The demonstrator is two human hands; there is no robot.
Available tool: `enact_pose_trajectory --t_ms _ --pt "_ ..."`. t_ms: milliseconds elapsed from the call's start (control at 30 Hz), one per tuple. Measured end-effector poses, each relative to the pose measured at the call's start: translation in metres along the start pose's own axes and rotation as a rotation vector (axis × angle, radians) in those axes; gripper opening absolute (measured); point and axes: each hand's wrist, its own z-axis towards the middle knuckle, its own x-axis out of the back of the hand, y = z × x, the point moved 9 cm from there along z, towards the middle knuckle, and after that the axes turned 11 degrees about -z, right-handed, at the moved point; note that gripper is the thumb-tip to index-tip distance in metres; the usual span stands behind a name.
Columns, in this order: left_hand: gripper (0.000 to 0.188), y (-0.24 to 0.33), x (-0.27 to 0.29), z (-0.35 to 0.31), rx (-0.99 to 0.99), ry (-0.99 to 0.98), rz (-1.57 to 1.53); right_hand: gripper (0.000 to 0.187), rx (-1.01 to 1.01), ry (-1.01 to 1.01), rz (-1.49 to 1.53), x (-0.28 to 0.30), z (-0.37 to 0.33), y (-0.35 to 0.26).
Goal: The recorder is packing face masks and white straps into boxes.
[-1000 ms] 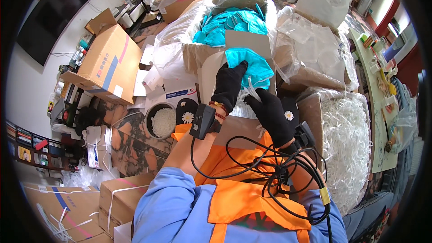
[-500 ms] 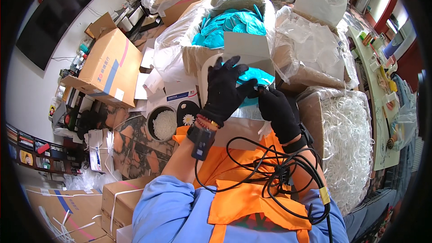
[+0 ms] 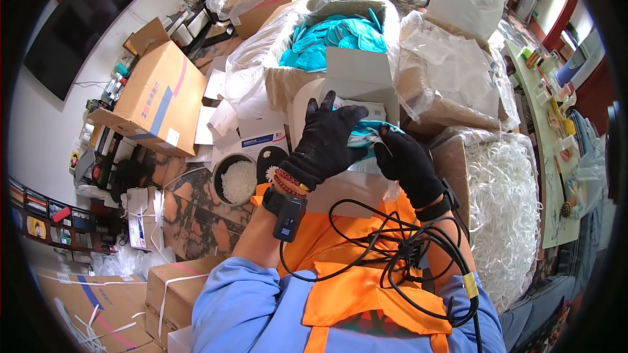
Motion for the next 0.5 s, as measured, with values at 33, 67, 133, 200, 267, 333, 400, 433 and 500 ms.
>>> enact_pose_trajectory --t_ms 33,67,133,200,267,333,400,433,500 --pt "0.058 -0.001 -0.002 -0.001 -0.008 0.014 0.003 0.017 -0.069 -0.049 0.082 -0.003 -0.001 0.006" --pt "0.053 -0.001 -0.003 -0.001 -0.015 0.027 0.007 0.019 -0.190 -0.163 0.282 -0.009 -0.003 0.017" --pt "0.041 -0.009 -0.003 0.001 0.051 -0.022 -0.136 0.022 -0.527 -0.410 0.773 -0.021 -0.015 0.040" --pt "0.032 -0.014 0.002 0.002 0.052 -0.014 -0.180 0.026 -0.656 -0.473 0.893 -0.023 -0.019 0.043" --pt "0.026 -0.014 0.010 0.002 -0.018 0.049 -0.128 0.032 -0.524 -0.280 0.522 -0.005 -0.005 0.041" --pt "0.023 -0.017 0.007 0.000 -0.012 0.007 -0.108 0.043 -0.397 -0.214 0.314 0.005 0.000 0.036" --pt "0.021 -0.018 0.002 0.000 -0.007 -0.026 -0.112 0.057 -0.268 -0.150 0.109 0.015 0.005 0.024" --pt "0.020 -0.019 0.000 0.000 -0.004 -0.039 -0.125 0.058 -0.275 -0.181 -0.001 0.014 0.006 0.018" --pt "0.020 -0.017 0.000 0.002 0.003 -0.031 -0.124 0.059 -0.288 -0.237 -0.220 0.017 0.009 0.002"
